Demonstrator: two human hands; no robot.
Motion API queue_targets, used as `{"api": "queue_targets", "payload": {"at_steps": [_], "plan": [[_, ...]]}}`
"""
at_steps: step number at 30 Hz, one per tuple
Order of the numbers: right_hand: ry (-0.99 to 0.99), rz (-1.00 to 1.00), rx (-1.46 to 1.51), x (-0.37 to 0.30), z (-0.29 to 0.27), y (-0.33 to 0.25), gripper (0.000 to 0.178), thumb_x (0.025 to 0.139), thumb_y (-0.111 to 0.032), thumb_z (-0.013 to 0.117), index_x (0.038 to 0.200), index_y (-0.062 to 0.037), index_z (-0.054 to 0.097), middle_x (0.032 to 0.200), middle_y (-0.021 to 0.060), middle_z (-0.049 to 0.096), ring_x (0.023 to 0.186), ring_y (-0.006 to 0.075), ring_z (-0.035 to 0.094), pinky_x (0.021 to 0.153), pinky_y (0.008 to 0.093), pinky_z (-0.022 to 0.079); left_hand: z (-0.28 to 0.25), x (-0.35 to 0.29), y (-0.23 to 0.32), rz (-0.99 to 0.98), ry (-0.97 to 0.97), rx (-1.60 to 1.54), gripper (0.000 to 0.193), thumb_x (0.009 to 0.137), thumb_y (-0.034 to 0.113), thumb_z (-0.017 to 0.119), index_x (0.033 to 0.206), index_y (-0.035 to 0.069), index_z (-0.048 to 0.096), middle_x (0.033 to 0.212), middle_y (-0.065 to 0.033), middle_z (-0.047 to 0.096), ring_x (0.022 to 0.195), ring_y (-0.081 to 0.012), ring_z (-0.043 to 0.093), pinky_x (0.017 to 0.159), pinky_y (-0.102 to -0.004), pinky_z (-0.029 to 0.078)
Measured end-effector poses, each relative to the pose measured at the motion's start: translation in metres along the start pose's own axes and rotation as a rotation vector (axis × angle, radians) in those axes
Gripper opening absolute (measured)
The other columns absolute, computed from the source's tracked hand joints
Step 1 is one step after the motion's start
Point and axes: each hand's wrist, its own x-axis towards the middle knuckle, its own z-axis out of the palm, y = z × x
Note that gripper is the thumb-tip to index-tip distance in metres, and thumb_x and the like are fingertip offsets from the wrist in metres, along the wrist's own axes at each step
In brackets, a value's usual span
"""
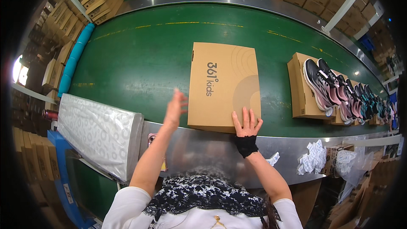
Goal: The person places pairs of shoes into boxes, wraps them in paper, and closes the boxes before setting them on a conveyor belt.
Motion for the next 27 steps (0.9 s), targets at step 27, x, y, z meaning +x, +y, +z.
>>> {"api": "queue_targets", "payload": {"at_steps": [27], "plan": [[-0.899, -0.653, 1.804, 0.109, -0.308, -0.018, 0.038, 0.066, -0.008, 0.062, 0.104, -0.0069, 0.057, 0.081, 0.0088, 0.060, 0.076, 0.0171, 0.058, 0.066, 0.0287, 0.045, -0.012, -0.055, 0.062, -0.265, -0.405, -0.339, 0.071, 0.068, 0.058, 0.050, 0.121, 0.012, 0.042, 0.117, -0.0129, 0.046, 0.105, -0.0321, 0.044, 0.078, -0.0550, 0.038]]}}
